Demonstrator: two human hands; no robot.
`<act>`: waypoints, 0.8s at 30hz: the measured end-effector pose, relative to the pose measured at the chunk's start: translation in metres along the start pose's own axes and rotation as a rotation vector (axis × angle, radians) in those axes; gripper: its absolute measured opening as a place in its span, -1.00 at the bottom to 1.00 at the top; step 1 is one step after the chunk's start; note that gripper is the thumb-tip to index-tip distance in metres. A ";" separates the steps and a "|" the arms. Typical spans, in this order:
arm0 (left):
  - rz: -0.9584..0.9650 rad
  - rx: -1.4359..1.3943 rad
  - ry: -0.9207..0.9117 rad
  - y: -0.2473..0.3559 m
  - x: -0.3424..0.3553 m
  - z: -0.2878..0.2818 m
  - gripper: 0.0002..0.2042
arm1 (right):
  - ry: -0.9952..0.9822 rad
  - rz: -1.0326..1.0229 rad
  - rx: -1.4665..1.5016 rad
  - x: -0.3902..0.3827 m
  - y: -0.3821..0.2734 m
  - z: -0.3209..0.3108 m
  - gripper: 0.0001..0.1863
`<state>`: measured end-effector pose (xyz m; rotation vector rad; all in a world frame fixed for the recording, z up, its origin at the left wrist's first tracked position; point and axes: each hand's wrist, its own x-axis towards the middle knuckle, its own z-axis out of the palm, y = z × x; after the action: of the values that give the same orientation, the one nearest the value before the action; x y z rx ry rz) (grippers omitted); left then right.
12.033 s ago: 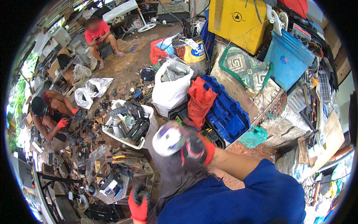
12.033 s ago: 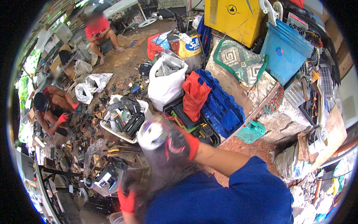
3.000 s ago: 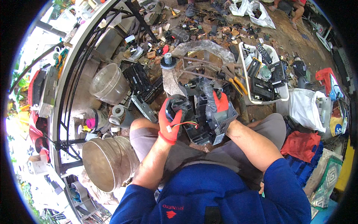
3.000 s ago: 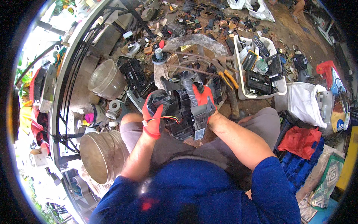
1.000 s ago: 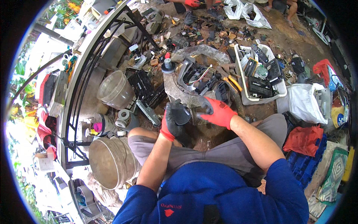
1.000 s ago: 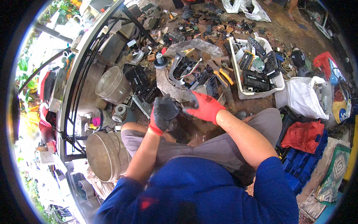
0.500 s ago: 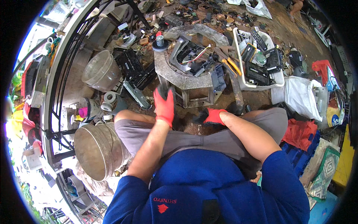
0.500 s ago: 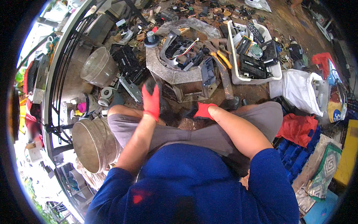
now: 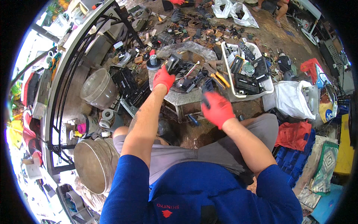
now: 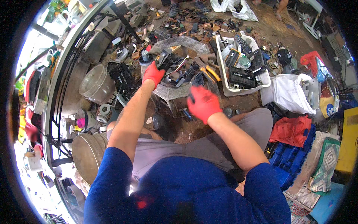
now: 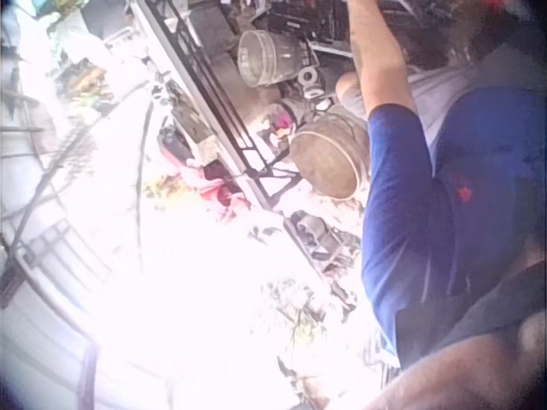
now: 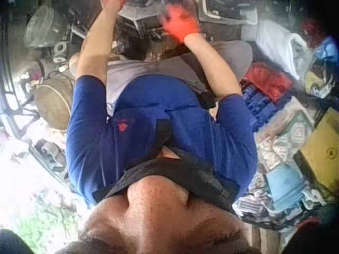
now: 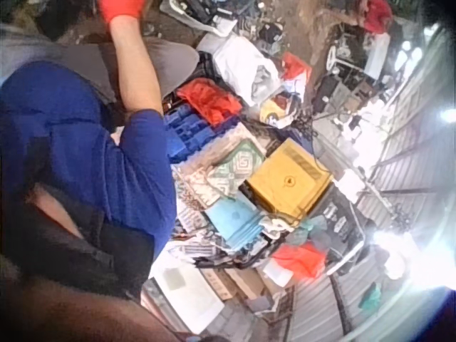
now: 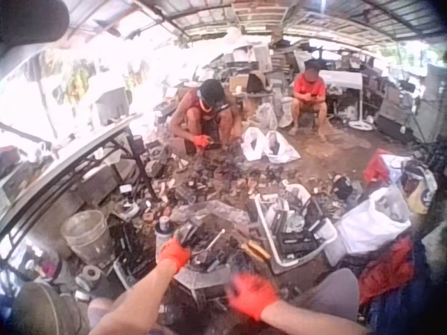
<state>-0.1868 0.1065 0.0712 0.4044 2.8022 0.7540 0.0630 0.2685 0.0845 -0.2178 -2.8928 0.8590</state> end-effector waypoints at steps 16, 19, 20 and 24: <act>-0.091 -0.477 0.089 -0.085 -0.064 0.021 -0.46 | -0.123 0.592 0.149 0.023 0.077 -0.026 0.06; -0.082 -0.630 0.010 -0.092 -0.061 0.026 -0.51 | -0.038 0.546 -0.006 0.021 0.072 -0.031 -0.01; -0.019 -0.626 0.051 -0.091 -0.063 0.026 -0.53 | -0.012 0.522 -0.100 0.020 0.069 -0.031 -0.08; 0.011 -0.749 0.014 -0.087 -0.068 0.021 -0.58 | 0.063 0.441 -0.276 0.024 0.061 -0.033 -0.16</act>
<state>-0.1356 0.0225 0.0169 0.2667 2.2863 1.6964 0.0505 0.3406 0.0808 -0.9162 -2.9360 0.4799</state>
